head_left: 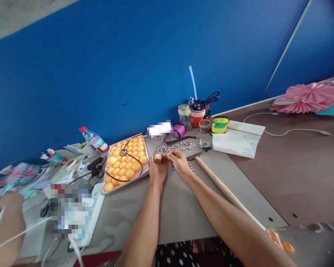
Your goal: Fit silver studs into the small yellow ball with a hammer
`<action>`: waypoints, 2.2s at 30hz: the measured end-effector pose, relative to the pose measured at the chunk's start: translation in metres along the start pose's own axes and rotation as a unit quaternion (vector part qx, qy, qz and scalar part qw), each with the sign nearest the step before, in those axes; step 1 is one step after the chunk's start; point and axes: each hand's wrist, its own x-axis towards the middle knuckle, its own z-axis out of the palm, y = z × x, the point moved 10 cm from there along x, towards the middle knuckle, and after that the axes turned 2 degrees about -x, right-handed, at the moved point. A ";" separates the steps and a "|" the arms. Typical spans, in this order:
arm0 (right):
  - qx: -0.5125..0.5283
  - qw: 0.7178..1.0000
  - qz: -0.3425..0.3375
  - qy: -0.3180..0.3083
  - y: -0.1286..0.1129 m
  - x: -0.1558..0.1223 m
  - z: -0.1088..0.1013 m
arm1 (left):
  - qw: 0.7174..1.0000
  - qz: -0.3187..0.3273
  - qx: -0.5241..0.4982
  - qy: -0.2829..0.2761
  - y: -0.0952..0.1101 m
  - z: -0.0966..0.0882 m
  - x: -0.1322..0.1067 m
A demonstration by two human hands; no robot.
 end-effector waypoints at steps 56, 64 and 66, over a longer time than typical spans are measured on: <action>-0.014 0.999 -0.049 0.009 -0.009 0.005 -0.001 | 0.854 0.282 0.435 0.046 0.051 0.015 -0.068; -0.113 0.990 -0.085 0.004 -0.011 -0.001 0.001 | 0.756 0.302 0.579 0.037 0.048 -0.009 -0.106; -0.151 0.983 -0.106 -0.001 -0.016 -0.008 0.005 | 0.738 0.302 0.603 0.029 0.045 -0.006 -0.104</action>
